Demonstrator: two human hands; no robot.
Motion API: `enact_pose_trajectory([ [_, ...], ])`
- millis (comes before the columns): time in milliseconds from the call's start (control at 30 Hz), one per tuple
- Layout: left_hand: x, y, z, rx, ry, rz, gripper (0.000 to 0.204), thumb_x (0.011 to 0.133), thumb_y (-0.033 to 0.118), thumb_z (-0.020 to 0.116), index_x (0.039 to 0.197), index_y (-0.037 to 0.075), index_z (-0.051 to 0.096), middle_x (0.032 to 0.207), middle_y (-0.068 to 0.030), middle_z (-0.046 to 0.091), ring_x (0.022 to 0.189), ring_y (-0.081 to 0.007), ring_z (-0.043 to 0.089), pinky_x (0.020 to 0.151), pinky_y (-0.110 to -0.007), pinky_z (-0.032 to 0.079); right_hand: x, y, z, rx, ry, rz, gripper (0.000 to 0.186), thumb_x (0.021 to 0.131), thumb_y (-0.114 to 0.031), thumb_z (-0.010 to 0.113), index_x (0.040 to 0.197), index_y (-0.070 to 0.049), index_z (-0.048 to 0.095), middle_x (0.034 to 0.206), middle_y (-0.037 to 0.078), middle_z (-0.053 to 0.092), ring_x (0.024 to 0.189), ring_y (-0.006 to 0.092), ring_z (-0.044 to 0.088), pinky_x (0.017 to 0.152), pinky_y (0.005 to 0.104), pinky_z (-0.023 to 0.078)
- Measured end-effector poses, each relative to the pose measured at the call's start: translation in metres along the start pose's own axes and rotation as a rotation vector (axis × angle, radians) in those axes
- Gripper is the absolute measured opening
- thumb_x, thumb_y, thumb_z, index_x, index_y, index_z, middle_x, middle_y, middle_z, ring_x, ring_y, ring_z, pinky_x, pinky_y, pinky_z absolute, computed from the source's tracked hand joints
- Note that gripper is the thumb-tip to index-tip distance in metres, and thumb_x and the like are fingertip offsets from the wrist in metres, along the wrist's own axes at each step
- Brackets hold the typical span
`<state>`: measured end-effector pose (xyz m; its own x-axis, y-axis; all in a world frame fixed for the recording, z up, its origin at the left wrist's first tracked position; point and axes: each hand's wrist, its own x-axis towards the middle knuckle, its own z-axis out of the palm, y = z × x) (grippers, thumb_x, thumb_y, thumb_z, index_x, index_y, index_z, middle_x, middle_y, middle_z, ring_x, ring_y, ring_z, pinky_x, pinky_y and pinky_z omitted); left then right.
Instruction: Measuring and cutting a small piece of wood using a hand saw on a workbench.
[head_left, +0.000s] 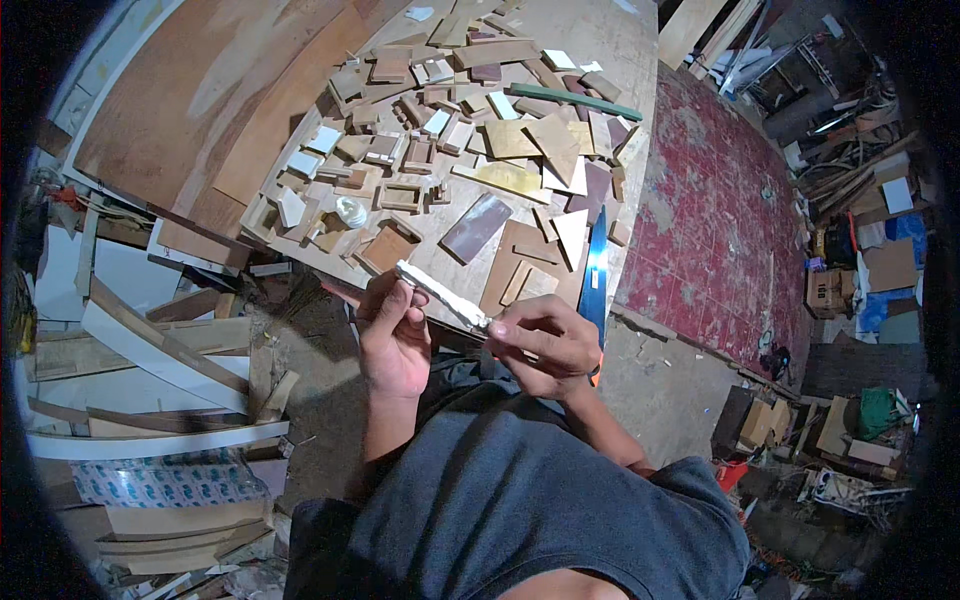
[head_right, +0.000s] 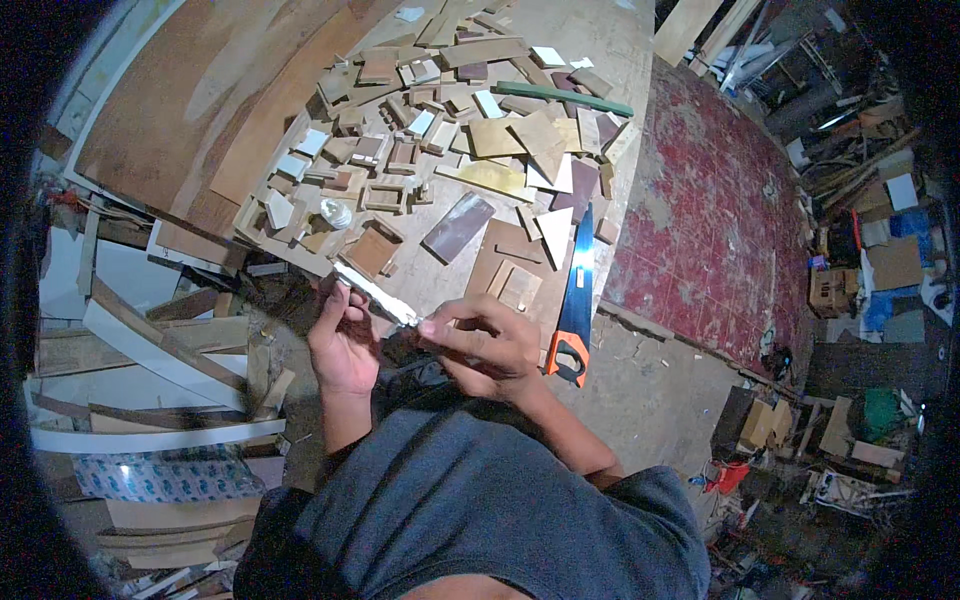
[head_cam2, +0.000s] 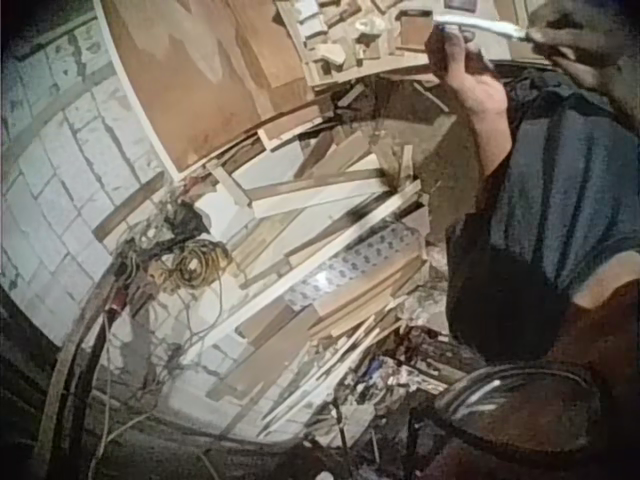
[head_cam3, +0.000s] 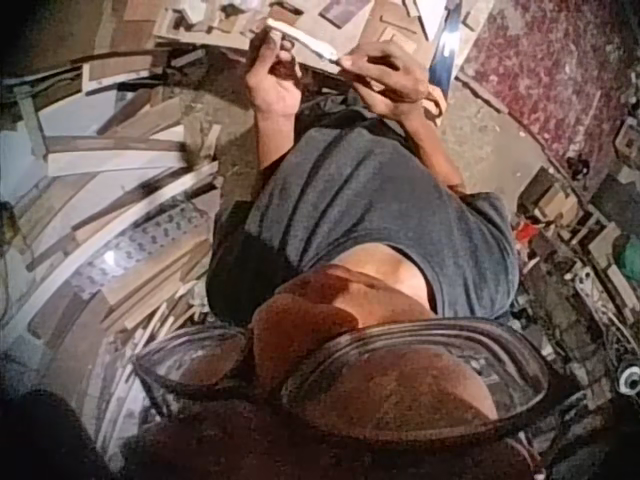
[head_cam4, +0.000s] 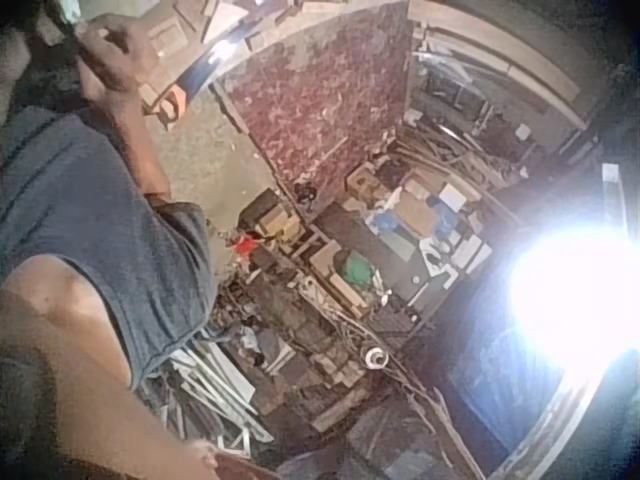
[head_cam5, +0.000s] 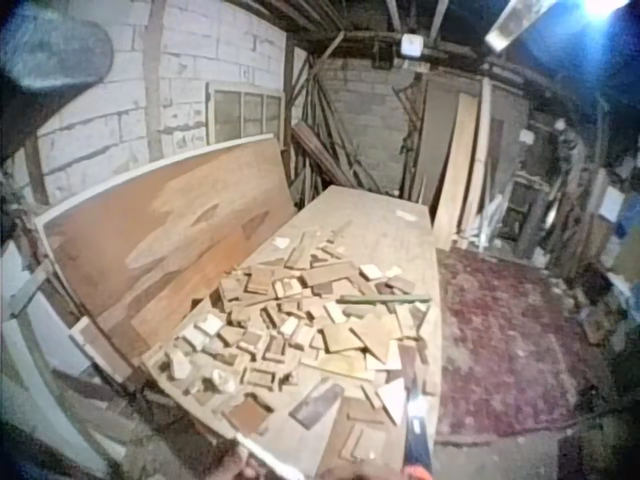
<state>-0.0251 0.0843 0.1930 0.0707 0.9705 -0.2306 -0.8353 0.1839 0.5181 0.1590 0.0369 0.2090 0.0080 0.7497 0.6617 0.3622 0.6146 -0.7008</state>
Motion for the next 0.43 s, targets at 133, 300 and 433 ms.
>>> enact_pose_trajectory([
  [133,0.006,0.002,0.006,-0.033,0.14,-0.024,0.016,0.09,0.006,0.072,0.105,0.004,0.069,0.091,-0.0042,0.069,0.075,-0.0083,0.064,0.061,-0.017,0.053,-0.002,0.007,0.001,-0.011,0.055,0.001,0.037,0.073,0.004,0.08,0.107,-0.009,0.076,0.095,0.01,0.07,0.074,0.0154,0.068,0.059,0.0247,0.052],
  [300,-0.002,0.0,-0.006,0.04,0.045,-0.079,0.016,0.09,0.008,0.072,0.106,0.006,0.067,0.091,-0.0032,0.069,0.073,-0.0072,0.064,0.058,-0.017,0.052,0.009,0.003,0.009,-0.015,0.015,-0.005,0.034,0.072,0.003,0.081,0.104,-0.009,0.076,0.094,0.012,0.07,0.074,0.0167,0.069,0.06,0.0263,0.054],
  [433,0.006,-0.003,-0.01,0.011,0.051,-0.041,0.019,0.09,0.013,0.073,0.106,0.008,0.067,0.09,-0.0027,0.069,0.077,-0.0095,0.065,0.063,-0.018,0.053,0.004,0.01,0.012,-0.037,0.014,-0.021,0.033,0.074,-0.001,0.082,0.105,-0.012,0.077,0.093,0.01,0.071,0.075,0.0196,0.07,0.063,0.0256,0.056],
])
